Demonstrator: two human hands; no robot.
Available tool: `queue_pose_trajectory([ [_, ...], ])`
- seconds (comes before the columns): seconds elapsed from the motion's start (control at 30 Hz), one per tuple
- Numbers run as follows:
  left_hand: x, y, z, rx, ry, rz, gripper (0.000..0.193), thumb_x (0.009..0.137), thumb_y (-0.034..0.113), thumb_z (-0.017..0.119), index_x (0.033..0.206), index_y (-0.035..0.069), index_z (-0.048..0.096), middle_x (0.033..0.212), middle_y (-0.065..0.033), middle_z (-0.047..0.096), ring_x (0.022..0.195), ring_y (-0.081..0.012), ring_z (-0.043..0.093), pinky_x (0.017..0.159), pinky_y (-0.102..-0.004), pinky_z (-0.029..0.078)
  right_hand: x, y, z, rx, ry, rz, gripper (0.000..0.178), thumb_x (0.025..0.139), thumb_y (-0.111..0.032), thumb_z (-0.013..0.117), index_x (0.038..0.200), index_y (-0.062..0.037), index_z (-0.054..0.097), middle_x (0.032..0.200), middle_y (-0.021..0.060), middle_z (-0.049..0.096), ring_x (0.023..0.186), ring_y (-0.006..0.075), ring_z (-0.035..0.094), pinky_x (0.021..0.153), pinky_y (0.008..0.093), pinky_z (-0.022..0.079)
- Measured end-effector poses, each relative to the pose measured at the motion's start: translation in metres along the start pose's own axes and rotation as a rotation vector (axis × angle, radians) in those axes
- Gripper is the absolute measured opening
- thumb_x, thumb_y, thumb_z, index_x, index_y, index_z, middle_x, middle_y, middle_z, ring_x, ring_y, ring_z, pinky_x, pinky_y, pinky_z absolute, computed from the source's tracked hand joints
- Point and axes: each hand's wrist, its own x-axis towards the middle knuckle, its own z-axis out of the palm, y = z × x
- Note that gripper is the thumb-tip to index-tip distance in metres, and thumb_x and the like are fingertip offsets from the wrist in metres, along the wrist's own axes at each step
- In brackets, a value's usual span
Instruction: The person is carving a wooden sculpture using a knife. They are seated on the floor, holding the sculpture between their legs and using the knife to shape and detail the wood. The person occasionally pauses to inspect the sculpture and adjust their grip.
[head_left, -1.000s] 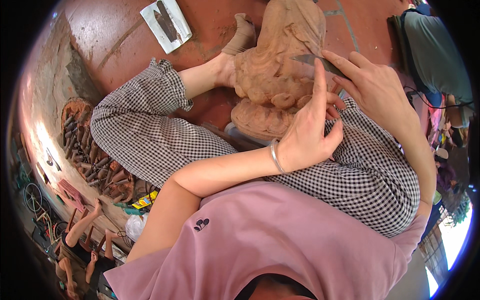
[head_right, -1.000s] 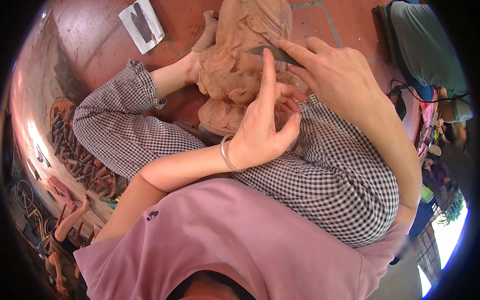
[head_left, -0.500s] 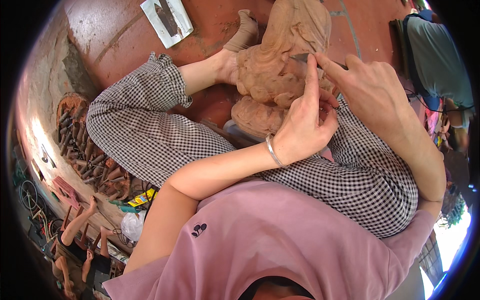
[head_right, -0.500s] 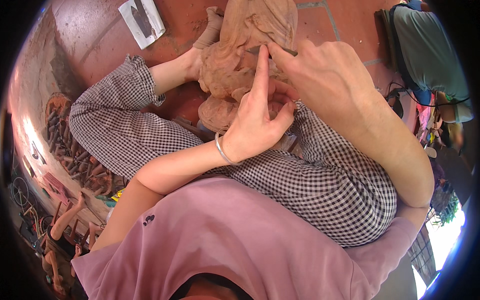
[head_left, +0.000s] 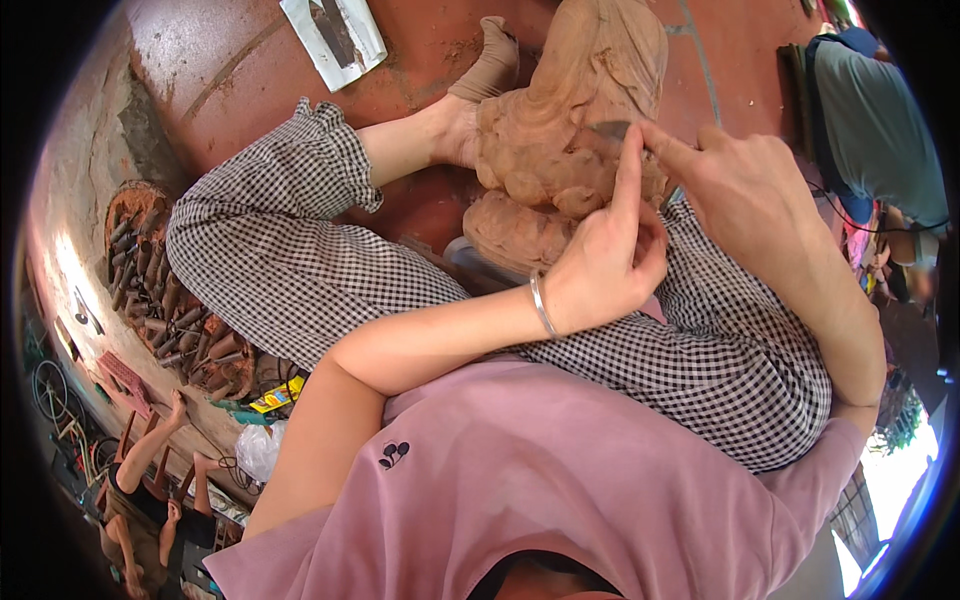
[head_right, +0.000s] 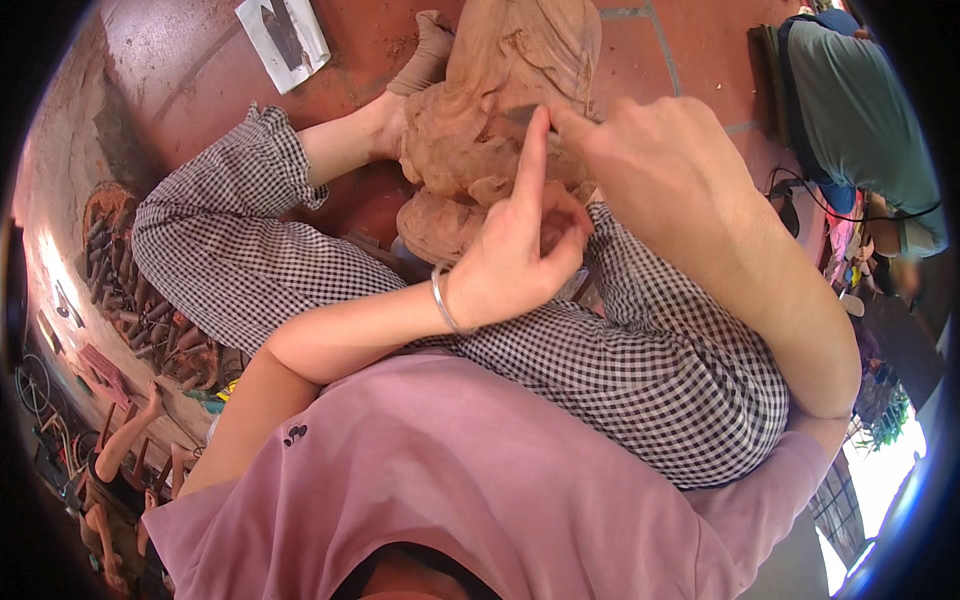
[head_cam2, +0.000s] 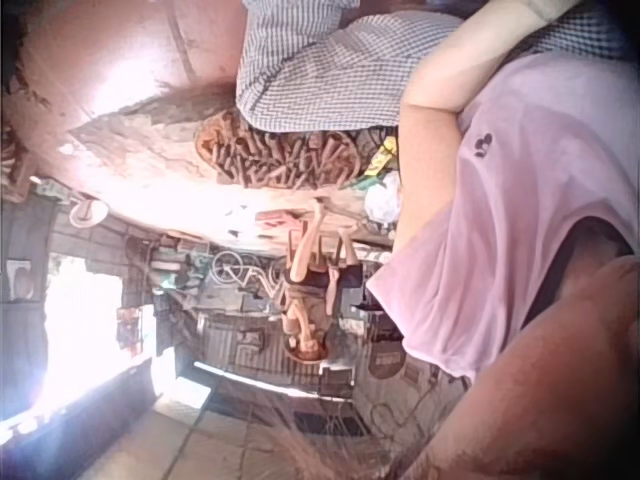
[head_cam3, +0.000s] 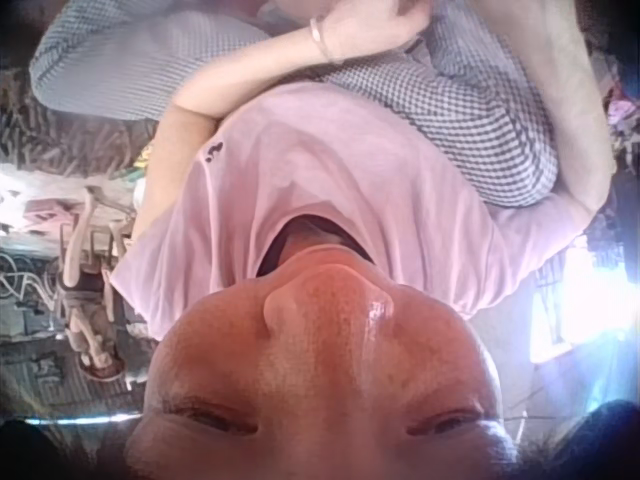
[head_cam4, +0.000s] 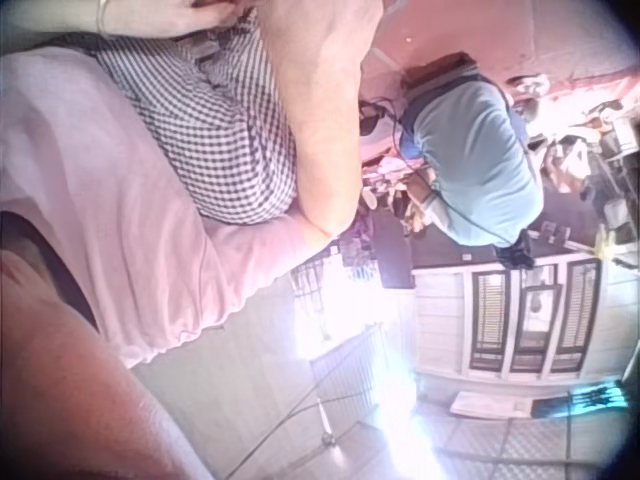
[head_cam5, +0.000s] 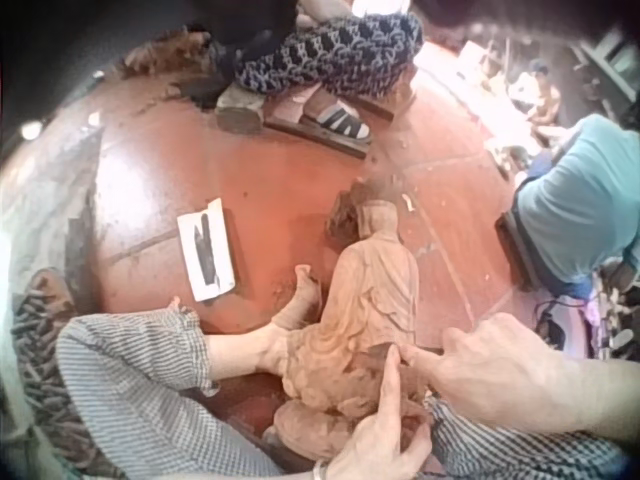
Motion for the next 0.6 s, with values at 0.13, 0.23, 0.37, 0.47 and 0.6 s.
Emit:
queue_pose_trajectory([
  [0.13, -0.008, 0.006, 0.002, 0.004, -0.031, -0.031, 0.102, 0.081, -0.002, 0.057, 0.153, 0.002, -0.015, 0.083, -0.0118, 0.067, 0.071, -0.0205, 0.068, 0.067, -0.0297, 0.056, 0.0, 0.006, -0.001, 0.048, -0.084, -0.074, 0.049, 0.073, -0.01, 0.068, 0.122, -0.0088, 0.063, 0.065, 0.013, 0.065, 0.058, 0.0304, 0.066, 0.049, 0.0379, 0.051],
  [0.23, 0.005, 0.002, -0.003, 0.032, -0.016, 0.037, 0.102, 0.081, -0.002, 0.057, 0.153, 0.002, -0.016, 0.082, -0.0115, 0.067, 0.071, -0.0206, 0.068, 0.067, -0.0294, 0.056, 0.002, 0.005, -0.002, 0.036, 0.033, 0.03, 0.049, 0.074, -0.009, 0.068, 0.122, -0.0087, 0.064, 0.063, 0.0127, 0.064, 0.058, 0.0299, 0.066, 0.049, 0.0376, 0.051],
  [0.37, -0.001, 0.0, 0.001, 0.002, 0.003, 0.006, 0.102, 0.081, -0.003, 0.056, 0.153, 0.002, -0.016, 0.083, -0.0115, 0.067, 0.071, -0.0205, 0.068, 0.068, -0.0292, 0.056, 0.003, 0.0, 0.002, 0.029, -0.014, -0.003, 0.048, 0.074, -0.01, 0.068, 0.122, -0.0084, 0.064, 0.062, 0.0121, 0.064, 0.057, 0.0304, 0.066, 0.05, 0.0383, 0.051],
  [0.47, -0.016, 0.001, 0.007, -0.042, -0.015, -0.064, 0.102, 0.081, -0.003, 0.056, 0.153, 0.003, -0.016, 0.083, -0.0116, 0.067, 0.071, -0.0206, 0.068, 0.068, -0.0297, 0.057, 0.006, -0.002, -0.006, 0.023, -0.099, -0.056, 0.044, 0.077, -0.012, 0.067, 0.121, -0.0098, 0.065, 0.064, 0.0118, 0.063, 0.058, 0.0299, 0.065, 0.05, 0.0384, 0.05],
  [0.6, -0.004, 0.0, 0.003, -0.005, 0.012, 0.027, 0.103, 0.081, -0.003, 0.056, 0.152, 0.004, -0.018, 0.084, -0.0117, 0.067, 0.071, -0.0207, 0.068, 0.069, -0.0303, 0.057, 0.011, 0.0, -0.015, 0.008, -0.085, 0.017, 0.039, 0.082, -0.015, 0.066, 0.122, -0.013, 0.066, 0.071, 0.012, 0.063, 0.059, 0.0279, 0.063, 0.051, 0.038, 0.047],
])
